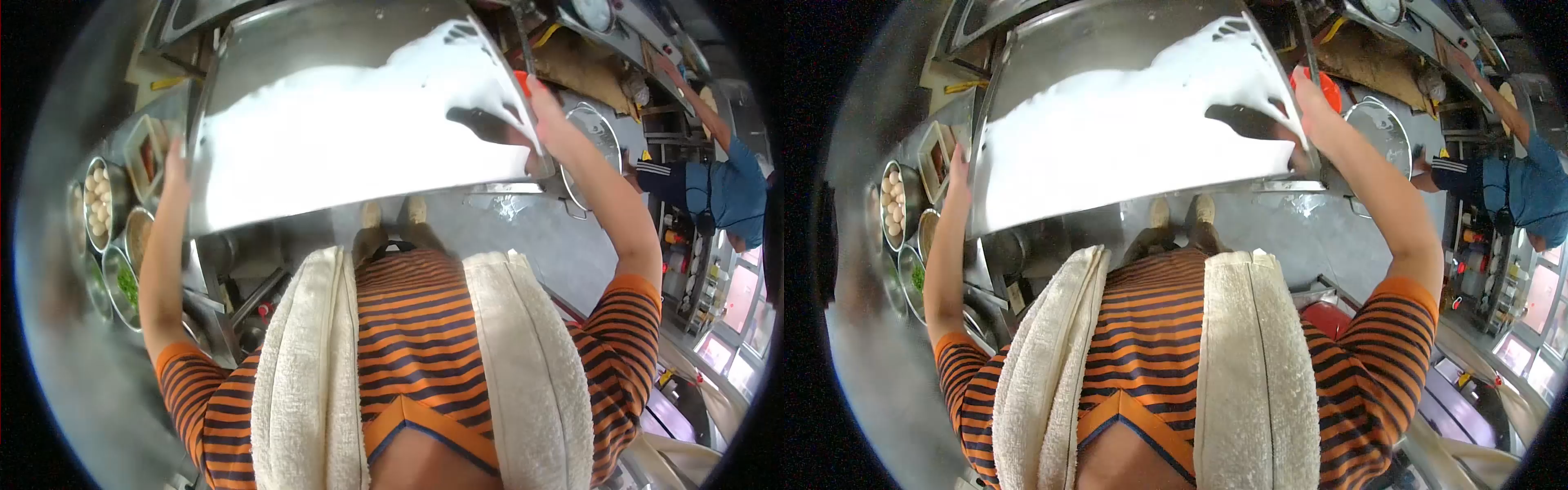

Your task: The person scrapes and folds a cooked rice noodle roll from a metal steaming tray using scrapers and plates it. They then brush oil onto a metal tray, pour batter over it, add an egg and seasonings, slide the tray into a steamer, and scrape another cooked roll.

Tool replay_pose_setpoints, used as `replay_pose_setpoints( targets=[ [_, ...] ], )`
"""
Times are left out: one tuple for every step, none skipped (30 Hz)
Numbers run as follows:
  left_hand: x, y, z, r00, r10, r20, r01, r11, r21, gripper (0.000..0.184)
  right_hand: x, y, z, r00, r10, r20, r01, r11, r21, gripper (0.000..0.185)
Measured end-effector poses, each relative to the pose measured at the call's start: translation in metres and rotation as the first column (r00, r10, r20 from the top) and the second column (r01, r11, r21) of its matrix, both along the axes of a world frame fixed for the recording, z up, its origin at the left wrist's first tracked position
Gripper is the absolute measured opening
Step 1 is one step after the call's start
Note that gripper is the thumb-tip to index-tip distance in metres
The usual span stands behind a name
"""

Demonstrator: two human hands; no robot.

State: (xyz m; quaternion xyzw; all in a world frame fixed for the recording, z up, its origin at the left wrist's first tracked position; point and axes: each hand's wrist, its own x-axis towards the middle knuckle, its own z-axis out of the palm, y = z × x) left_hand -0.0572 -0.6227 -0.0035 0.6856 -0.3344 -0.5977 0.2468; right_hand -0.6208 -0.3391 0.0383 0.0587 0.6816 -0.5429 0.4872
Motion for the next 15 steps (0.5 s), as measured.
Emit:
replay_pose_setpoints(
  targets=[
    [-0.006,0.008,0.019,1.000,-0.001,-0.020,0.001,1.000,0.029,0.068,0.020,0.004,0.033,0.999,0.044,0.031,-0.046,0.995,0.084,0.041],
    [-0.013,0.017,0.038,0.999,-0.001,-0.039,0.003,0.998,0.059,0.070,0.017,0.008,0.032,0.996,0.068,0.056,-0.071,0.995,0.063,0.042],
    [-0.022,0.026,0.050,0.999,-0.003,-0.042,0.005,0.999,0.050,0.070,0.013,0.015,0.024,0.992,0.094,0.083,-0.097,0.994,0.043,0.044],
    [-0.029,0.036,0.059,0.998,-0.033,-0.054,0.037,0.996,0.077,0.070,0.009,0.019,0.019,0.992,0.127,0.019,-0.128,0.990,0.063,0.047],
    [-0.036,0.043,0.065,0.996,-0.058,-0.072,0.065,0.993,0.099,0.070,-0.001,0.028,0.020,0.991,0.133,0.010,-0.133,0.990,0.053,0.047],
    [-0.054,0.063,0.076,0.989,-0.116,-0.089,0.124,0.988,0.095,0.070,0.001,0.038,0.034,0.983,0.149,0.105,-0.144,0.988,-0.057,0.048],
    [-0.071,0.082,0.088,0.979,-0.173,-0.106,0.183,0.979,0.089,0.074,0.005,0.046,0.048,0.963,0.182,0.198,-0.150,0.974,-0.168,0.048],
    [-0.053,0.070,0.039,0.988,-0.134,-0.072,0.138,0.989,0.057,0.078,0.005,0.049,0.063,0.960,0.205,0.190,-0.171,0.969,-0.181,0.048],
    [-0.062,0.084,0.036,0.995,-0.103,0.016,0.102,0.993,0.060,0.077,0.005,0.053,0.077,0.953,0.182,0.244,-0.151,0.978,-0.141,0.053],
    [-0.059,0.088,0.033,0.995,-0.090,-0.044,0.093,0.993,0.070,0.076,0.008,0.057,0.084,0.942,0.151,0.299,-0.129,0.987,-0.093,0.058],
    [-0.056,0.092,0.032,0.991,-0.078,-0.106,0.086,0.993,0.082,0.075,0.015,0.060,0.085,0.940,0.168,0.297,-0.146,0.985,-0.095,0.058],
    [-0.055,0.092,0.039,0.992,-0.065,-0.107,0.074,0.994,0.077,0.075,0.024,0.061,0.083,0.961,0.194,0.198,-0.186,0.981,-0.059,0.057],
    [-0.056,0.087,0.051,0.995,-0.030,-0.094,0.040,0.994,0.100,0.070,0.029,0.059,0.077,0.971,0.219,0.095,-0.218,0.976,-0.026,0.056],
    [-0.056,0.082,0.058,0.997,0.007,-0.082,0.004,0.992,0.126,0.068,0.023,0.059,0.054,0.981,0.179,0.070,-0.180,0.984,0.009,0.054],
    [-0.054,0.074,0.051,0.996,0.023,-0.086,-0.012,0.993,0.121,0.068,0.017,0.058,0.051,0.978,0.196,0.065,-0.197,0.980,0.005,0.054]
  ],
)
